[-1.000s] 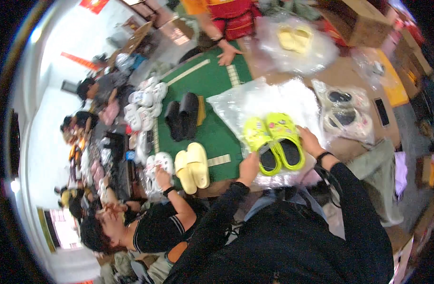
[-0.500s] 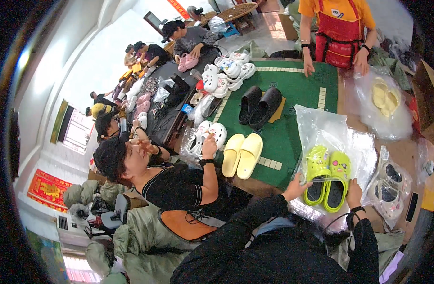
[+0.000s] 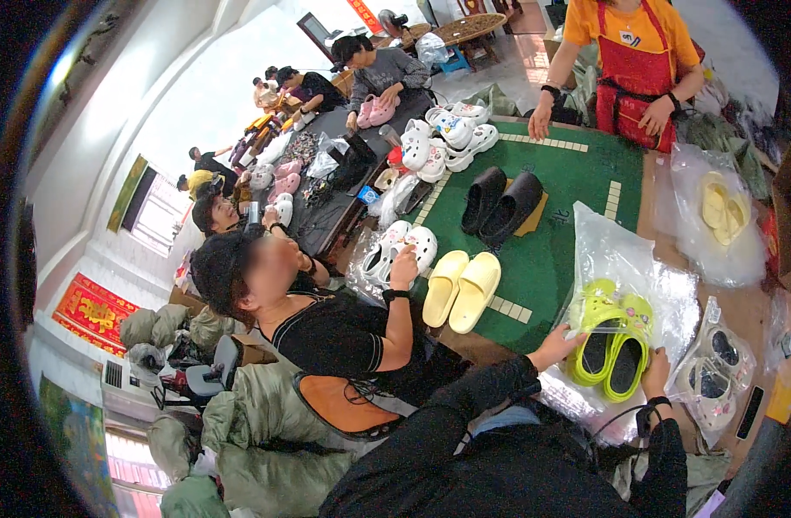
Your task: Packing pairs of plastic clogs into individual plastic bags and placing them into a larger shipping sack.
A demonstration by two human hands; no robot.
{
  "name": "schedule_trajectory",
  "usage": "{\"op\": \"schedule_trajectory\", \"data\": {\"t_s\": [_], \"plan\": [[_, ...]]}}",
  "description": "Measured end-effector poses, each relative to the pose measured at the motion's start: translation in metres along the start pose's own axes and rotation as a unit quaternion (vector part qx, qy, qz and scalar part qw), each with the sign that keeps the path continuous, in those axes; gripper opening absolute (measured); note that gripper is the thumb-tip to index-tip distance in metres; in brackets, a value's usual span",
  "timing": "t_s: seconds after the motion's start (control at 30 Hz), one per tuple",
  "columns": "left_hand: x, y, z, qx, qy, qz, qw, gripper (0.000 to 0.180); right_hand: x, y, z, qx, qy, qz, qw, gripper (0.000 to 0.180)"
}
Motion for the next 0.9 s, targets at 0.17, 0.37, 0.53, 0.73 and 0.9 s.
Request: {"op": "schedule_trajectory", "data": {"t_s": [0.17, 0.37, 0.53, 0.73, 0.9], "plan": [[0.003, 0.030, -0.006, -0.094, 0.040, 0.049, 0.994, 0.056, -0.013, 0.026, -0.002, -0.008, 0.006, -0.012, 1.000, 0.017], [0.013, 0.019, 0.004, -0.105, 0.100, 0.069, 0.987, 0.037, -0.039, 0.034, 0.002, -0.010, -0.001, 0.011, 1.000, 0.012], [0.006, 0.026, 0.009, -0.105, 0.139, 0.143, 0.974, 0.029, -0.043, 0.054, 0.000, 0.014, -0.014, 0.071, 0.997, 0.011], [0.027, 0.027, 0.030, -0.030, 0.151, 0.045, 0.987, 0.030, -0.017, 0.024, 0.031, 0.007, -0.033, 0.145, 0.989, 0.020], [0.013, 0.061, 0.040, 0.003, 0.116, -0.023, 0.993, 0.040, -0.013, 0.081, 0.052, -0.045, -0.028, 0.180, 0.982, 0.014]]}}
Point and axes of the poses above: each hand's wrist, its own z-axis towards the middle knuckle, its own x-axis out of the back of the hand, y = z × x, the point moved 10 cm from there along z, towards the middle knuckle, and after that the axes turned 14 degrees about y, right-handed, at the moved point
